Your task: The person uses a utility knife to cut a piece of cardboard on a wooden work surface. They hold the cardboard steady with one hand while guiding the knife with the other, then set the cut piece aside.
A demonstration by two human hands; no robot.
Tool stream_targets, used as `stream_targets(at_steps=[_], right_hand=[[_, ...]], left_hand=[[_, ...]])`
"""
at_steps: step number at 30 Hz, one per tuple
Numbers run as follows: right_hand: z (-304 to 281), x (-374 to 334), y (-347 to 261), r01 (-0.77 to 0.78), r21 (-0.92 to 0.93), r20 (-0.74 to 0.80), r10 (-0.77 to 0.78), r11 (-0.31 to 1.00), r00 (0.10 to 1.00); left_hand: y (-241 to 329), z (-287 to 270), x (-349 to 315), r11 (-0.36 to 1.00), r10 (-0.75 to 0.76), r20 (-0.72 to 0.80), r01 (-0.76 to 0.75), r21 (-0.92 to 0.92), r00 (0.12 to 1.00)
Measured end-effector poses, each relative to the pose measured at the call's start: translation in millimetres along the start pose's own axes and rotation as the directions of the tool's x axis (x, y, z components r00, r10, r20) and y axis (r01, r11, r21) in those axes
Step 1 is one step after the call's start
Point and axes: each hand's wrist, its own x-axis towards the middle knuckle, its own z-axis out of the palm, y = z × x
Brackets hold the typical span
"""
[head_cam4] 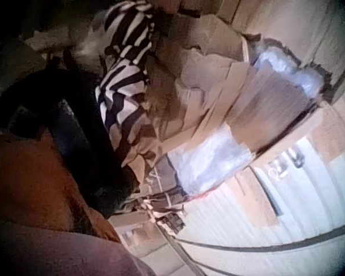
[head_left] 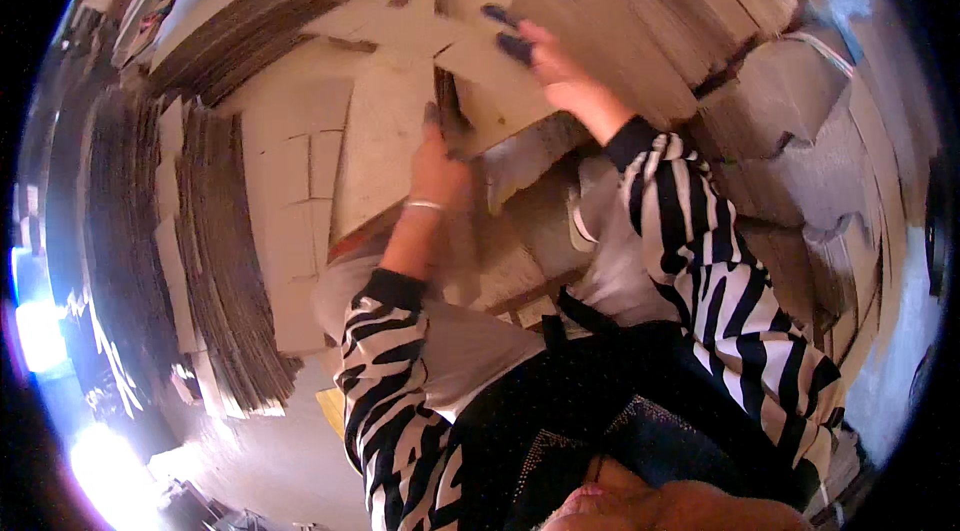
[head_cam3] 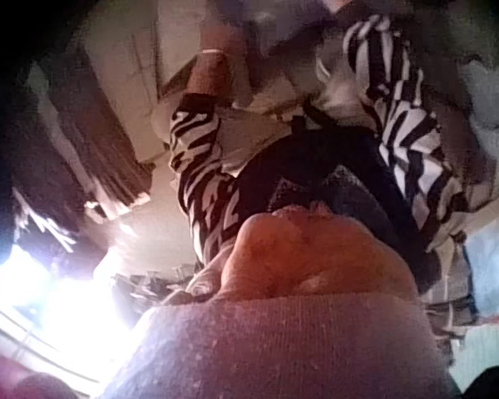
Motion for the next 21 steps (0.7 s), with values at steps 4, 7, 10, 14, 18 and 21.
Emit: stream_targets(at_steps=[4,7,10,14,18,21], right_hand=[[-23,11,-17,-0.035,0.238,-0.231,0.092,0.971,0.969],[-18,18,-17,-0.163,0.137,-0.231,0.191,0.977,0.954],[-32,15,-10,-0.135,0.139,-0.124,0.152,0.981,0.981],[-9,10,-9,-0.166,-0.006,0.026,0.167,0.986,0.986],[-18,14,9,-0.147,-0.109,0.029,0.151,0.983,0.988],[-10,7,4,-0.172,-0.301,0.021,0.186,0.938,0.982]], left_hand=[[-33,-77,-3,0.819,-0.137,0.083,0.160,-0.551,0.987],[-20,-176,-32,0.945,-0.138,-0.353,0.016,-0.327,0.926],[11,-264,-46,0.971,-0.044,-0.511,-0.085,-0.226,0.859],[48,-368,-86,0.707,0.357,-0.582,0.195,0.680,0.730],[-62,-391,-97,0.017,0.283,-0.502,0.519,0.855,0.818],[-151,-385,-127,0.024,-0.078,-0.527,0.530,0.847,0.846]])
